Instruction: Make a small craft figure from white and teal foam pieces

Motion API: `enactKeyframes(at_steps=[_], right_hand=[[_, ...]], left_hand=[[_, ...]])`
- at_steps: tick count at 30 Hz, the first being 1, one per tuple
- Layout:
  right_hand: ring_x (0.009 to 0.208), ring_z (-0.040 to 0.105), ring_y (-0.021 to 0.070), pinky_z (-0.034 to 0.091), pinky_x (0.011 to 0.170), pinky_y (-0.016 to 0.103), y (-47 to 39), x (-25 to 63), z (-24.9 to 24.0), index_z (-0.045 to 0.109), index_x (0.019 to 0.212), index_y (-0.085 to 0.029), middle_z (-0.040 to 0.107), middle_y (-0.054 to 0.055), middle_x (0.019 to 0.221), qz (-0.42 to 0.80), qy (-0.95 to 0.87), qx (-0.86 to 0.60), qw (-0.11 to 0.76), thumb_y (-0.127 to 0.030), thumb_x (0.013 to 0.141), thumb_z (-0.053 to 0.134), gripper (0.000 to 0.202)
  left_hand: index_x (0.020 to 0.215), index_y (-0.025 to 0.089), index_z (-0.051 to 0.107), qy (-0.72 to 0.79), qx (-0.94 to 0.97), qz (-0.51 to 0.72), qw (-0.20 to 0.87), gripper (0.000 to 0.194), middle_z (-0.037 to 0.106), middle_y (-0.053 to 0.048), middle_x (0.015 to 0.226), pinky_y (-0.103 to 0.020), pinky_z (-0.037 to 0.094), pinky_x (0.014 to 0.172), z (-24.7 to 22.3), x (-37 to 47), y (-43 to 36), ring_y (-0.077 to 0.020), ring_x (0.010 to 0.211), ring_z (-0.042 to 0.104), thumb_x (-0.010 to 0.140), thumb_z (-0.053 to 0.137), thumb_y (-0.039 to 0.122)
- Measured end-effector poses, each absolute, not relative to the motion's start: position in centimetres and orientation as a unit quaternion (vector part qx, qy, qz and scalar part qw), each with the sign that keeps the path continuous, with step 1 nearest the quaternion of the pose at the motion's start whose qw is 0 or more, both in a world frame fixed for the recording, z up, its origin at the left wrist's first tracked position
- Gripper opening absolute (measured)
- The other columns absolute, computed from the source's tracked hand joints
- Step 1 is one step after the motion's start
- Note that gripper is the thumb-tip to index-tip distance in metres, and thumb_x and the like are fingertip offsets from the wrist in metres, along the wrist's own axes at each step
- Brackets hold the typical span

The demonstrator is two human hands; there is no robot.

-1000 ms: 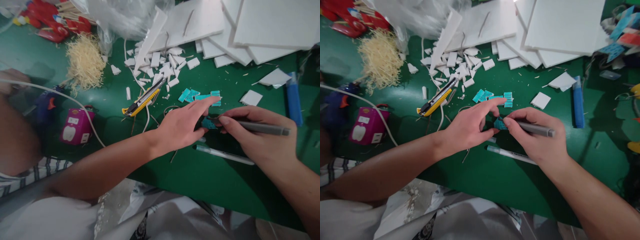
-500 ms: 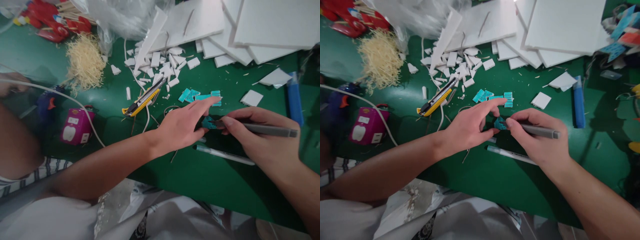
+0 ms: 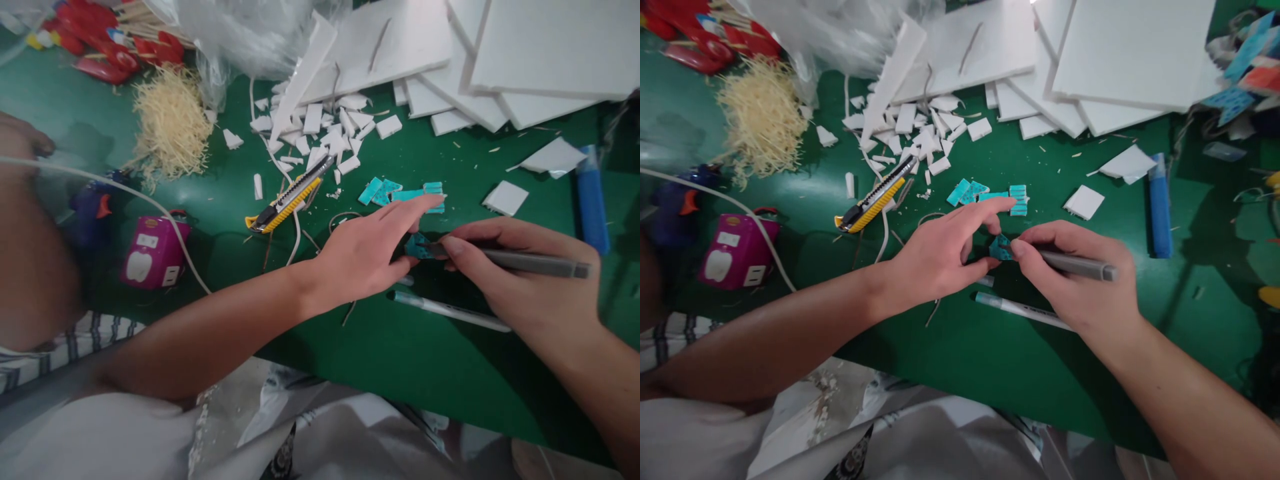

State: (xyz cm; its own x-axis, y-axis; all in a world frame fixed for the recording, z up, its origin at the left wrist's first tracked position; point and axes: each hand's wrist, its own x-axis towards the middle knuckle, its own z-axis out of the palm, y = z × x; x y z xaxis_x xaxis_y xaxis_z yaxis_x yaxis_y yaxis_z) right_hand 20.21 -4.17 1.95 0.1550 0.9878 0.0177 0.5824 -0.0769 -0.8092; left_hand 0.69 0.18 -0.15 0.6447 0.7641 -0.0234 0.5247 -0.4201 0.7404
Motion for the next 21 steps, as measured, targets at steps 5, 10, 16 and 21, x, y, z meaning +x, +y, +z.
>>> enactKeyframes(at_steps=[5,10,16,21], right_hand=[[0.054,0.066,0.0152,0.05,0.049,0.027,-4.2,20.27,1.88,0.075,0.073,-0.028,0.074,-0.002,0.066,0.281,-0.588,-0.67,0.354,-0.033,0.078,0.076,0.007],[0.053,0.067,0.0171,0.051,0.048,0.029,-4.46,20.19,2.19,0.072,0.068,-0.027,0.073,-0.001,0.063,0.276,-0.568,-0.688,0.357,-0.035,0.078,0.075,0.013],[0.048,0.064,0.0167,0.047,0.044,0.03,-4.54,20.52,1.68,0.073,0.07,-0.025,0.072,-0.001,0.06,0.269,-0.59,-0.679,0.344,-0.039,0.079,0.076,0.016],[0.049,0.064,0.0175,0.048,0.045,0.031,-4.79,20.61,1.22,0.073,0.071,-0.028,0.073,-0.001,0.064,0.274,-0.595,-0.669,0.351,-0.039,0.081,0.074,0.015]], left_hand=[[0.153,0.024,0.041,0.385,0.829,0.166,0.37,0.067,0.067,-0.003,0.131,-0.022,0.052,0.071,-0.32,0.64,0.22,-0.0101,0.083,0.069,0.091,0.064,0.013],[0.153,0.024,0.041,0.386,0.831,0.163,0.366,0.066,0.067,-0.003,0.13,-0.023,0.051,0.069,-0.36,0.66,0.23,-0.0108,0.082,0.068,0.091,0.063,0.014],[0.153,0.024,0.041,0.386,0.832,0.156,0.367,0.065,0.067,-0.003,0.129,-0.022,0.05,0.067,-0.15,0.68,0.23,-0.0081,0.075,0.064,0.092,0.061,0.014],[0.152,0.021,0.042,0.379,0.833,0.167,0.367,0.065,0.067,-0.003,0.129,-0.021,0.047,0.065,-0.13,0.66,0.29,-0.0072,0.073,0.062,0.091,0.064,0.012]])
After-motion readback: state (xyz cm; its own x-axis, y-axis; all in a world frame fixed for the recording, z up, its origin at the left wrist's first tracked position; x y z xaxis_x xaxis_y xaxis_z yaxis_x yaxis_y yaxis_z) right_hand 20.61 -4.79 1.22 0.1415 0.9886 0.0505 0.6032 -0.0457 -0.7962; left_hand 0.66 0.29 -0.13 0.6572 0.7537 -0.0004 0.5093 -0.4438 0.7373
